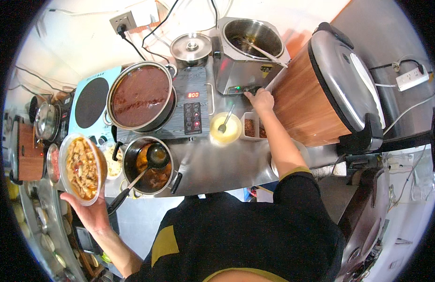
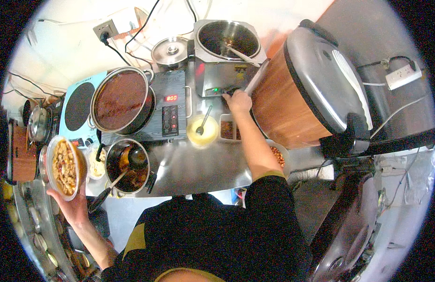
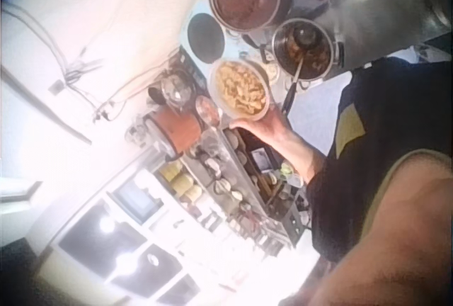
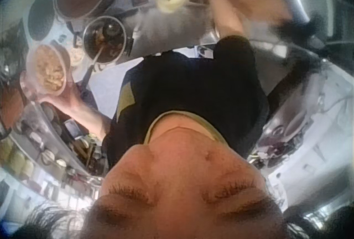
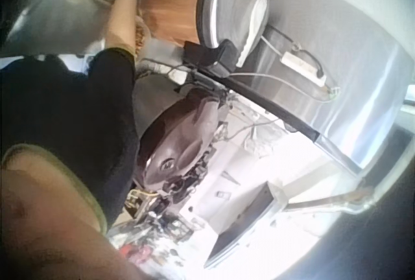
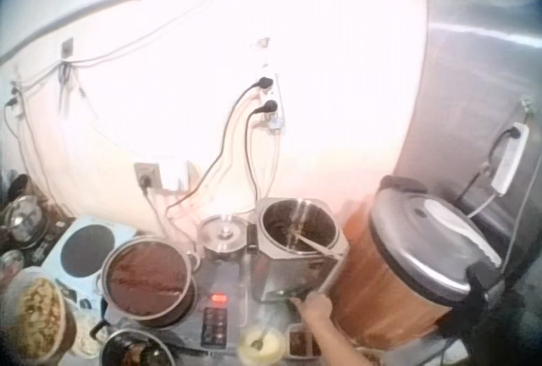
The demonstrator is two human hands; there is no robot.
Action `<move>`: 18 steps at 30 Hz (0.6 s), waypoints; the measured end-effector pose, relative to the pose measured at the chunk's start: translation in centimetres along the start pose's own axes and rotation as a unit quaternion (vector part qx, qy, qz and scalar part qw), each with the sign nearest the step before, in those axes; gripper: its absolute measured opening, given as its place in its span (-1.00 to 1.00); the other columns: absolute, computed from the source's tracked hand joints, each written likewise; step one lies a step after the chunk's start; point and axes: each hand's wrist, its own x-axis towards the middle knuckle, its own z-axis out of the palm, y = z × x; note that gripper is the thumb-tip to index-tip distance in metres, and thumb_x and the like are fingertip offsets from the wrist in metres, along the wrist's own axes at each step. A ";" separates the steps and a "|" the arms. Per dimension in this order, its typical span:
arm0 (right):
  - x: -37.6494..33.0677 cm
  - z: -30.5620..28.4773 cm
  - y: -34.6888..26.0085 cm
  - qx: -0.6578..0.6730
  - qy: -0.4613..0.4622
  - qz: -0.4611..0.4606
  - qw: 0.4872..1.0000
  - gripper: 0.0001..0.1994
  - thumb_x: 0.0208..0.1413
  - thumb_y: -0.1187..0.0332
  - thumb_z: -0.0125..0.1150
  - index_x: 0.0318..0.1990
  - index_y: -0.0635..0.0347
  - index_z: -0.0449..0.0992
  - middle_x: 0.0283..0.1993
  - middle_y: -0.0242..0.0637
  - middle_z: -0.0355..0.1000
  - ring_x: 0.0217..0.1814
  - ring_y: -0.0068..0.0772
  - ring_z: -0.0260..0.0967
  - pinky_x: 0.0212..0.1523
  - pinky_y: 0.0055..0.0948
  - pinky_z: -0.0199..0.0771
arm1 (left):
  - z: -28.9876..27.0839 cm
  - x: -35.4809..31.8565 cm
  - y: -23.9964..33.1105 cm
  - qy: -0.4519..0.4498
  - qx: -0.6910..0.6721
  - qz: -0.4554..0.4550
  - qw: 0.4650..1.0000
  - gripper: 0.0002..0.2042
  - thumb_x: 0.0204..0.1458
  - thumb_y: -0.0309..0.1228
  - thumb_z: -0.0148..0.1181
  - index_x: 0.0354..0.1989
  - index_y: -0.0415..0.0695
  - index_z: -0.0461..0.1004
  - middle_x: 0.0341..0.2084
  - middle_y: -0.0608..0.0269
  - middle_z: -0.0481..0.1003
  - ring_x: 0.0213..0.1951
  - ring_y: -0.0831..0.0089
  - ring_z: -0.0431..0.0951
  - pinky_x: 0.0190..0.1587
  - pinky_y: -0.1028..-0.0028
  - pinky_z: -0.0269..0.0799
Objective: The person assembles noodle dishes in plastic bowls by adding cooked noodles, sliced meat, and various sauces and seasonings from pots and containers on the counter. They use a ladle and tongs to transfer ingredients and then seal the bowls with lids.
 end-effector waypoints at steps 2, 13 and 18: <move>0.6 0.4 0.5 -0.010 0.003 -0.004 1.000 -0.35 -0.10 -0.23 0.15 -0.31 0.36 0.51 -0.27 0.11 0.48 -0.16 0.02 0.46 -0.12 -0.21 0.46 | -2.1 0.2 1.3 -0.010 0.001 0.016 1.000 -0.27 0.00 0.07 0.06 0.28 -0.07 0.05 0.23 0.17 0.16 0.22 0.20 0.19 0.18 0.01 0.22; -1.1 -2.2 -0.2 -0.049 -0.015 -0.016 0.999 -0.32 -0.12 -0.29 0.13 -0.40 0.34 0.56 -0.28 0.13 0.48 -0.17 0.10 0.45 -0.14 -0.11 0.43 | -8.5 0.7 6.9 0.080 -0.002 0.100 0.992 -0.17 -0.11 0.14 0.11 0.31 0.00 0.01 0.26 0.18 0.11 0.28 0.17 0.07 0.25 -0.02 0.07; -4.4 -1.6 1.0 0.057 0.088 -0.136 0.985 -0.59 0.06 0.01 0.15 -0.31 0.28 0.50 -0.32 0.01 0.48 -0.26 -0.01 0.45 -0.24 -0.20 0.43 | -13.2 1.5 10.0 0.107 0.060 0.112 0.986 -0.24 -0.03 0.30 -0.17 0.26 0.04 0.11 0.20 0.21 0.21 0.20 0.19 0.23 0.15 0.05 0.22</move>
